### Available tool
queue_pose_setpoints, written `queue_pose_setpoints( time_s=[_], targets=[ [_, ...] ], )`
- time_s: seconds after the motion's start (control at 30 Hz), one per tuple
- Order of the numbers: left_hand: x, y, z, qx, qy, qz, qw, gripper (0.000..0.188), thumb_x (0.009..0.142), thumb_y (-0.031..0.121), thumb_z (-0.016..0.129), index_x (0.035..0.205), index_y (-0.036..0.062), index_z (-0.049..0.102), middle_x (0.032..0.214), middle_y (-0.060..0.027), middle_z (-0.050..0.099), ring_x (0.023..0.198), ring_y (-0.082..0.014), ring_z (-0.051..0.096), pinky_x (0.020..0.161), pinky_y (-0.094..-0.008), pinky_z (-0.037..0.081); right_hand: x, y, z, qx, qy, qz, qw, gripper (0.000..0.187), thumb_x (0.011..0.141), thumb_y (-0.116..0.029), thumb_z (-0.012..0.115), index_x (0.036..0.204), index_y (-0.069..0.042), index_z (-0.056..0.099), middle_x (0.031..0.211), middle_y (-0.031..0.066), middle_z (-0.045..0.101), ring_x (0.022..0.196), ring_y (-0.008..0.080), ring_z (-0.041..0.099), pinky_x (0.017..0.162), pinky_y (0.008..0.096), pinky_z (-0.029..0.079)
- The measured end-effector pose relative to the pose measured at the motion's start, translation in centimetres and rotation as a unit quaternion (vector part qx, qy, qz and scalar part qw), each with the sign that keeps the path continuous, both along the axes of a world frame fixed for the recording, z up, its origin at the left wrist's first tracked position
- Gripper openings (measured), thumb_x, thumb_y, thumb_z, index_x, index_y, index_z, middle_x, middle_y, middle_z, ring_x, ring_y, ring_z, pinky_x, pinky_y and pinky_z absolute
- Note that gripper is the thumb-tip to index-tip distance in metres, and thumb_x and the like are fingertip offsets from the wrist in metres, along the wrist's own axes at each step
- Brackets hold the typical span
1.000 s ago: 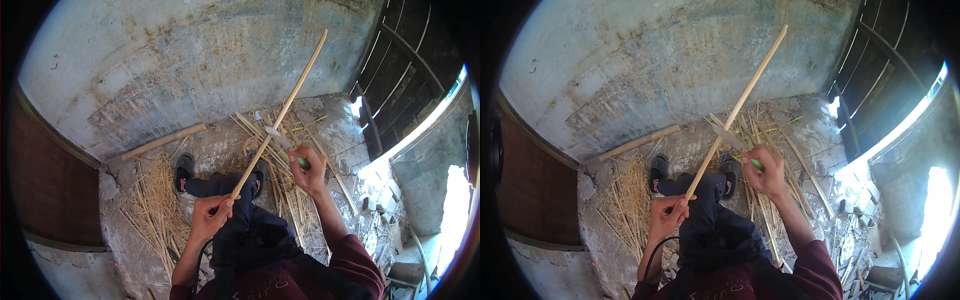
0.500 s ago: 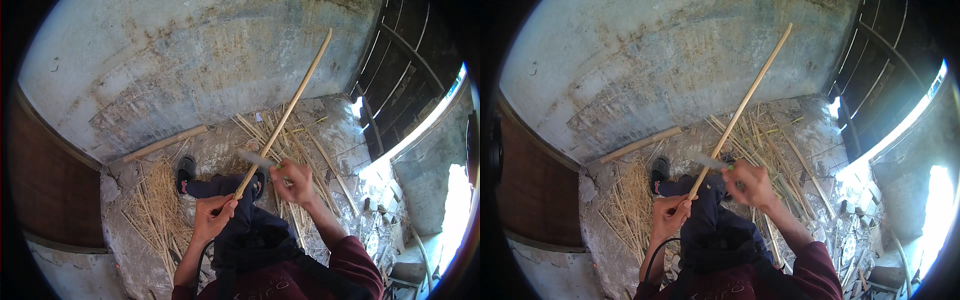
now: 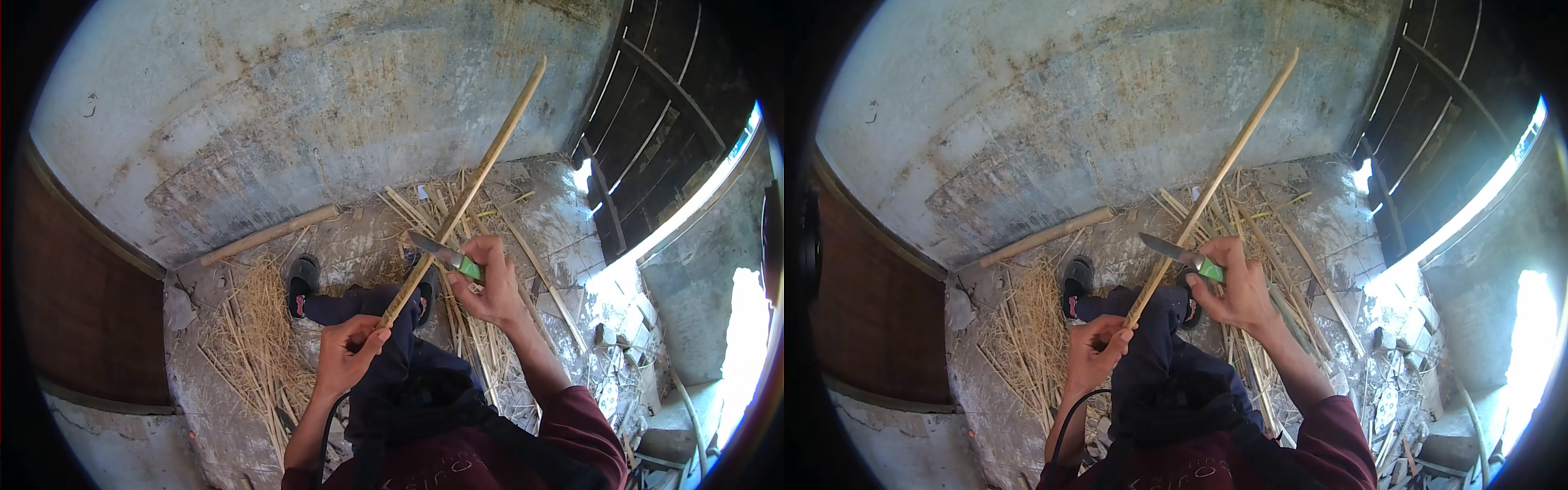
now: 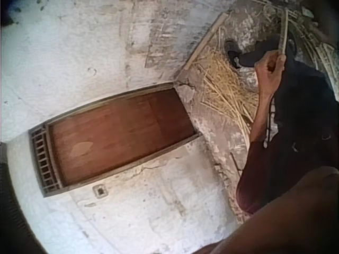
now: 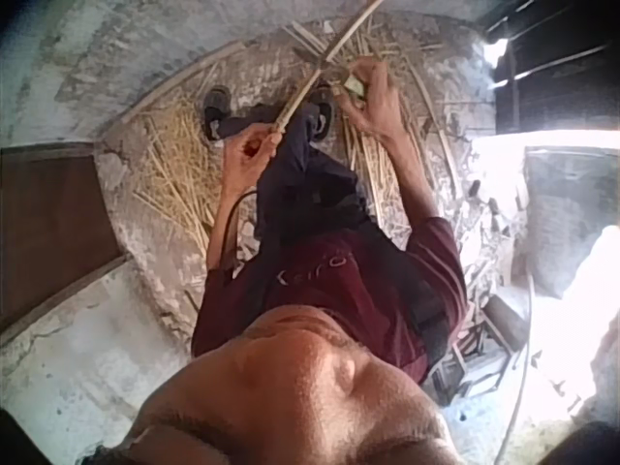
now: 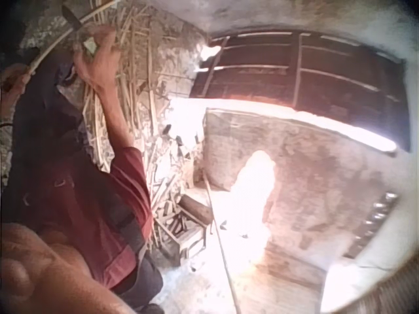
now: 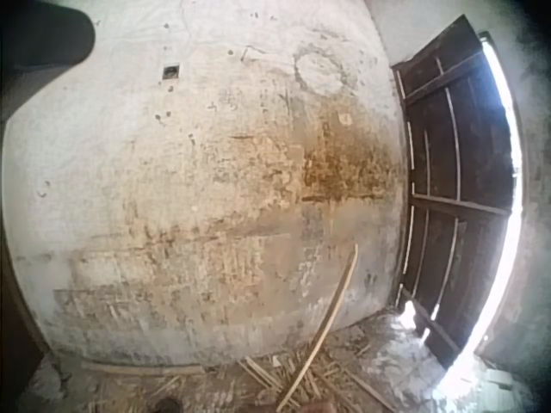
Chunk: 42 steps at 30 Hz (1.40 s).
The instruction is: The person uses a knife to shave the bark and smooth the surface of a bamboo stick while holding it with one hand and resting it on their lap.
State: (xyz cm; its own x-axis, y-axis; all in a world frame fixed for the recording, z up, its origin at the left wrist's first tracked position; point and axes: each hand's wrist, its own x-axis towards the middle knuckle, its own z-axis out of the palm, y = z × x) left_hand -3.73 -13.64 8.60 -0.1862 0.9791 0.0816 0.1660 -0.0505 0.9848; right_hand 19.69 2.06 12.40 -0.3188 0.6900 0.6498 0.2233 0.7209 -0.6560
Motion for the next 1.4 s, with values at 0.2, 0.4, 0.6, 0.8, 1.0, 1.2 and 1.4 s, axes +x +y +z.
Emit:
queue_pose_setpoints(
  time_s=[0.2, 0.4, 0.6, 0.8, 1.0, 1.2, 1.4],
  targets=[
    [0.8, 0.7, 0.8, -0.015, 0.06, -0.054, 0.997, 0.018, 0.104, 0.013, 0.074, 0.11, -0.0016, 0.065, 0.077, -0.0027, 0.07, 0.064, -0.0022, 0.057, 0.056, -0.0225, 0.041, 0.1, 1.3, -1.6, 0.007, -0.131, -0.026, 0.991, 0.012, 0.091, -0.001, 0.065, 0.103, 0.001, 0.063, 0.08, 0.0227, 0.067, 0.072, 0.047, 0.068, 0.066, 0.0511, 0.053],
    [0.2, 2.2, 0.9, -0.016, 0.075, -0.164, 0.984, 0.018, 0.108, 0.015, 0.066, 0.114, 0.0, 0.056, 0.068, 0.0008, 0.056, 0.061, -0.0037, 0.047, 0.054, -0.0249, 0.035, -0.7, 3.7, -4.1, 0.059, -0.044, -0.062, 0.995, 0.008, 0.089, 0.001, 0.065, 0.095, 0.005, 0.063, 0.078, 0.0269, 0.063, 0.072, 0.0516, 0.062, 0.065, 0.0557, 0.047],
    [0.4, 2.8, 0.2, -0.033, 0.074, -0.156, 0.984, 0.017, 0.109, 0.015, 0.063, 0.112, 0.0009, 0.055, 0.067, 0.0026, 0.051, 0.06, -0.0032, 0.041, 0.055, -0.0256, 0.032, -2.1, 5.0, -5.2, 0.026, -0.008, -0.108, 0.994, 0.007, 0.086, 0.001, 0.066, 0.092, 0.004, 0.065, 0.074, 0.0264, 0.063, 0.07, 0.0509, 0.063, 0.063, 0.0537, 0.047],
    [0.2, 2.7, -1.4, -0.027, 0.027, -0.131, 0.991, 0.015, 0.109, 0.015, 0.065, 0.11, 0.0027, 0.056, 0.064, -0.0003, 0.053, 0.056, -0.0048, 0.046, 0.052, -0.0276, 0.032, -3.3, 6.5, -6.0, 0.063, -0.015, -0.151, 0.986, 0.017, 0.08, 0.002, 0.066, 0.097, 0.001, 0.068, 0.075, 0.0261, 0.063, 0.069, 0.049, 0.064, 0.061, 0.0509, 0.047],
    [-0.5, 2.3, -1.7, -0.042, 0.002, -0.123, 0.992, 0.013, 0.108, 0.012, 0.066, 0.109, 0.0026, 0.056, 0.064, 0.0014, 0.051, 0.058, -0.0026, 0.043, 0.052, -0.0261, 0.03, -2.1, 10.3, -7.0, 0.027, -0.024, -0.194, 0.98, 0.022, 0.077, 0.005, 0.065, 0.099, 0.0, 0.066, 0.077, 0.0257, 0.064, 0.071, 0.0482, 0.064, 0.065, 0.0502, 0.048],
    [-1.2, 2.5, -1.9, -0.031, 0.012, -0.125, 0.992, 0.013, 0.11, 0.014, 0.062, 0.107, 0.0029, 0.056, 0.067, 0.005, 0.049, 0.059, -0.0013, 0.041, 0.053, -0.0239, 0.031, -2.9, 9.1, -6.4, 0.053, -0.027, -0.194, 0.979, 0.025, 0.084, 0.004, 0.065, 0.107, 0.002, 0.074, 0.071, 0.0258, 0.061, 0.065, 0.0455, 0.064, 0.063, 0.0482, 0.049],
    [-1.0, 1.8, -1.3, -0.043, 0.054, -0.122, 0.99, 0.013, 0.109, 0.014, 0.064, 0.108, 0.0028, 0.057, 0.065, 0.0059, 0.047, 0.059, -0.0008, 0.04, 0.053, -0.024, 0.029, -2.5, 10.1, -5.3, 0.08, -0.021, -0.18, 0.98, 0.026, 0.082, 0.002, 0.068, 0.108, 0.0, 0.075, 0.071, 0.0246, 0.061, 0.065, 0.0458, 0.063, 0.063, 0.0475, 0.049]
  ],
)
